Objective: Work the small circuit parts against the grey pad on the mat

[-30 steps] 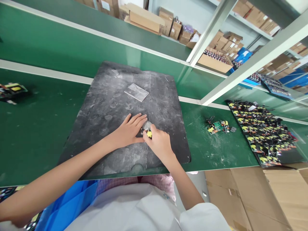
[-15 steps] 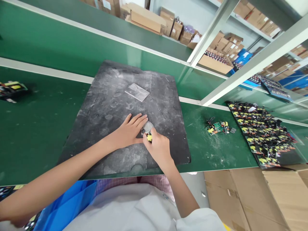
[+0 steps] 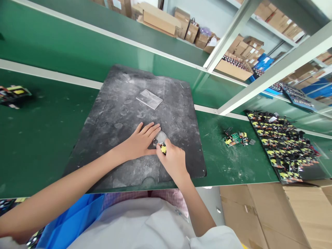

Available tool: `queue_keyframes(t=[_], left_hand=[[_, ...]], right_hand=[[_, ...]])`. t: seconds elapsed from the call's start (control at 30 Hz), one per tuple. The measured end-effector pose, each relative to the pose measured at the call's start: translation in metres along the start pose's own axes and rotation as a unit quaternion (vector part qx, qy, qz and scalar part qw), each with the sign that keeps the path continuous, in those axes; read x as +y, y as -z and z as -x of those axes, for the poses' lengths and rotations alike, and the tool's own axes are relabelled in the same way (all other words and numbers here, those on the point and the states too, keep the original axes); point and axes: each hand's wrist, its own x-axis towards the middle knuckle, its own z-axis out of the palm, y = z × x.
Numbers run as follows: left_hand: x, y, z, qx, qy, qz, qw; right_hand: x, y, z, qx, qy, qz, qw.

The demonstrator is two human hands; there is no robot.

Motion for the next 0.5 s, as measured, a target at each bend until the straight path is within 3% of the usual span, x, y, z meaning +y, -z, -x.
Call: queue_keyframes(t=[0.5], left_hand=[[0.0007, 0.0010, -0.0002, -0.015, 0.005, -0.006, 1.000]], right_hand=[[0.0027, -0.0020, -0.0004, 0.006, 0.005, -0.003, 1.000]])
